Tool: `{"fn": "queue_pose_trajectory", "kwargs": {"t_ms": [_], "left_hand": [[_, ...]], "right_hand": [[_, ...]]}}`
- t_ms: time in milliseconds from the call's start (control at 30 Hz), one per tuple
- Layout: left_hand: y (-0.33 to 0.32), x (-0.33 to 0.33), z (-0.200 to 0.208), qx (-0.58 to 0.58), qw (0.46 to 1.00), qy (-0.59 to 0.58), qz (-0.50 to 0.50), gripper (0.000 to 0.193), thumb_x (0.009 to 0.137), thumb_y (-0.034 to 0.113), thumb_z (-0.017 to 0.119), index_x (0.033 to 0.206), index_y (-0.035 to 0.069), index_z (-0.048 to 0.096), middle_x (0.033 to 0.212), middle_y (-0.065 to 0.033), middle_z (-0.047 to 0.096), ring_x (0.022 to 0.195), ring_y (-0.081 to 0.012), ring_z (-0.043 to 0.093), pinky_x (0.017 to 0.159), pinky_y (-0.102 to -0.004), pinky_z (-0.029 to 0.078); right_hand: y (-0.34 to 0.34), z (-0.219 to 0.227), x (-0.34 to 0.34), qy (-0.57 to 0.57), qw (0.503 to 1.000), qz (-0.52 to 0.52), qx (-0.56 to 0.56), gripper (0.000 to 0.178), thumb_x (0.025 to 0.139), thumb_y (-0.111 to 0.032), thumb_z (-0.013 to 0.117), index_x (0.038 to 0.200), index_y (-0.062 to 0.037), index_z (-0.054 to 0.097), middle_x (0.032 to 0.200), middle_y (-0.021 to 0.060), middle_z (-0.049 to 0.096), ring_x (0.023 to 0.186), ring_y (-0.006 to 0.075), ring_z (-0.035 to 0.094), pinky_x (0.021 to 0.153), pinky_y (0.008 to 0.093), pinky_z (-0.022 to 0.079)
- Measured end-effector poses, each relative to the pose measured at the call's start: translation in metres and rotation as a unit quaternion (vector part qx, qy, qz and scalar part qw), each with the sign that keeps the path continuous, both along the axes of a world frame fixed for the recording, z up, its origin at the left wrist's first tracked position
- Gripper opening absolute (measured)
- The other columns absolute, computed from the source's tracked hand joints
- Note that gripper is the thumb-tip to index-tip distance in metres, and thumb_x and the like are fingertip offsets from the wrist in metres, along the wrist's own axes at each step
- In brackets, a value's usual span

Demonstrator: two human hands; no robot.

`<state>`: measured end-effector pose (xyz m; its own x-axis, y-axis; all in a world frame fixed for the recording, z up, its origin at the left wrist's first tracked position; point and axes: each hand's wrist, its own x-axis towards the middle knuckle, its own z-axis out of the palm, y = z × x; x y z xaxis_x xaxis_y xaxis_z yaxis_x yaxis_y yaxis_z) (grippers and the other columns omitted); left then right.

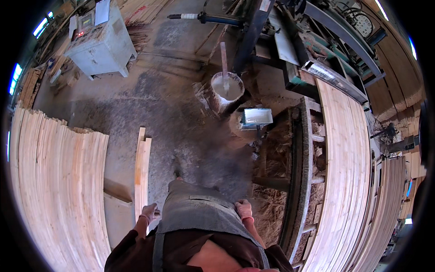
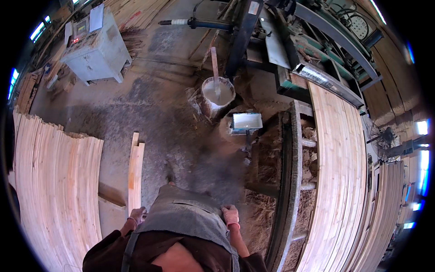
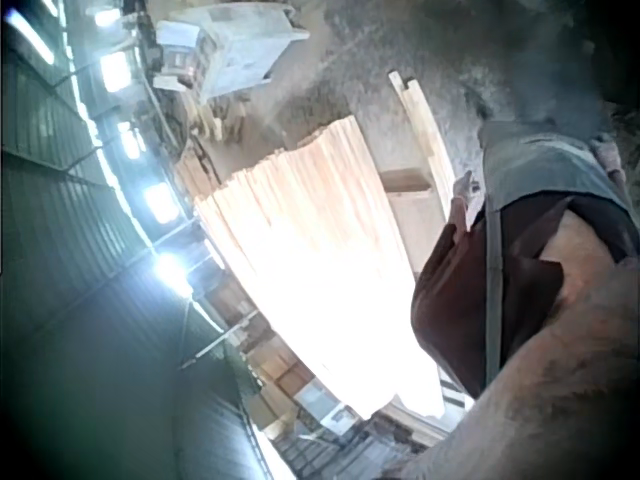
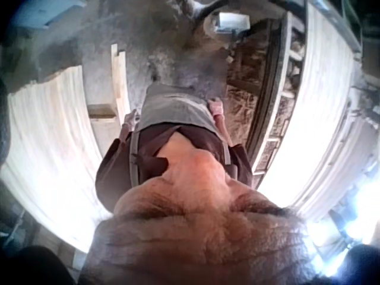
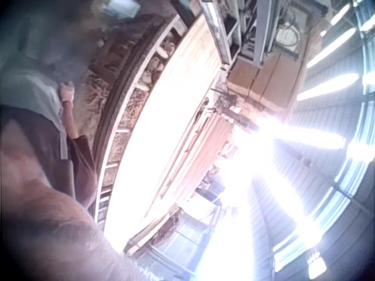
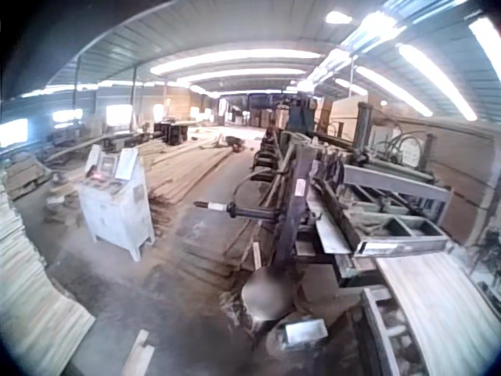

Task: The person picks up long wooden planks from a stack and places them onto a metal rack. Using a paint roller, the person applies a white finish to the surface of the planks. The person then lifts and flips the planks to coat the other side.

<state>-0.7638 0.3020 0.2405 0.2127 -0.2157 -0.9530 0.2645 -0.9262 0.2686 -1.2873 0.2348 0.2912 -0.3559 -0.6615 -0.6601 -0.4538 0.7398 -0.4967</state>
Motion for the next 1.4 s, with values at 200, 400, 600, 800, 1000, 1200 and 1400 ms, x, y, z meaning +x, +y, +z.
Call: {"fn": "queue_pose_trajectory", "kwargs": {"t_ms": [200,400,600,800,1000,1200,1400], "left_hand": [[-0.146,0.034,0.044,-0.128,0.988,0.082,0.002,0.025,0.095,0.029,0.064,0.098,0.004,0.063,0.085,-0.0119,0.063,0.073,-0.0248,0.064,0.059,-0.033,0.049],[-0.212,0.143,0.039,-0.201,0.967,0.156,0.029,0.026,0.092,0.035,0.069,0.092,0.009,0.063,0.091,-0.009,0.068,0.074,-0.0212,0.067,0.069,-0.0324,0.053],[-0.225,0.205,0.036,-0.116,0.979,-0.002,0.17,0.033,0.09,0.031,0.068,0.103,0.001,0.066,0.101,-0.0158,0.072,0.083,-0.0259,0.072,0.064,-0.0336,0.056],[-0.211,0.211,0.01,-0.066,0.977,0.014,0.203,0.046,0.094,0.033,0.063,0.118,-0.007,0.065,0.114,-0.0225,0.073,0.096,-0.033,0.075,0.078,-0.0447,0.061],[-0.238,0.183,0.049,-0.05,0.934,0.002,0.354,0.052,0.095,0.037,0.062,0.125,-0.006,0.061,0.126,-0.0274,0.07,0.102,-0.0384,0.074,0.098,-0.0564,0.053],[-0.253,0.16,0.056,-0.077,0.953,-0.073,0.285,0.043,0.095,0.037,0.064,0.117,0.001,0.066,0.105,-0.0211,0.075,0.09,-0.0377,0.075,0.083,-0.055,0.057],[-0.25,0.194,-0.017,-0.029,0.989,-0.073,0.129,0.04,0.096,0.038,0.065,0.118,0.005,0.067,0.104,-0.0225,0.075,0.092,-0.0379,0.075,0.081,-0.0519,0.058]], "right_hand": [[-0.018,-0.04,0.035,-0.019,0.991,-0.126,0.036,0.035,0.089,-0.025,0.071,0.117,-0.0031,0.073,0.102,0.017,0.076,0.089,0.0316,0.073,0.078,0.0443,0.058],[-0.08,-0.033,0.092,-0.09,0.987,-0.074,0.113,0.031,0.094,-0.021,0.064,0.12,-0.0036,0.067,0.095,0.0145,0.071,0.07,0.0271,0.065,0.059,0.0449,0.054],[-0.189,-0.033,0.147,-0.069,0.978,0.143,0.136,0.034,0.095,-0.027,0.066,0.12,-0.0053,0.068,0.103,0.0129,0.071,0.083,0.0276,0.067,0.066,0.0438,0.055],[-0.347,-0.025,0.198,-0.111,0.957,0.141,0.229,0.038,0.094,-0.034,0.072,0.122,-0.0085,0.068,0.111,0.0102,0.07,0.093,0.0277,0.067,0.071,0.0422,0.057],[-0.538,0.002,0.257,-0.111,0.93,0.18,0.301,0.044,0.092,-0.04,0.078,0.124,-0.0117,0.068,0.118,0.0076,0.07,0.104,0.0278,0.068,0.076,0.0407,0.058],[-0.751,-0.003,0.393,-0.094,0.907,0.321,0.255,0.074,0.092,-0.049,0.076,0.149,-0.0112,0.05,0.138,0.0193,0.062,0.126,0.0464,0.059,0.085,0.0662,0.057],[-0.828,-0.009,0.595,-0.209,0.892,0.4,0.013,0.031,0.087,-0.032,0.074,0.106,-0.0086,0.069,0.079,0.0081,0.073,0.074,0.0269,0.074,0.064,0.0466,0.059]]}}
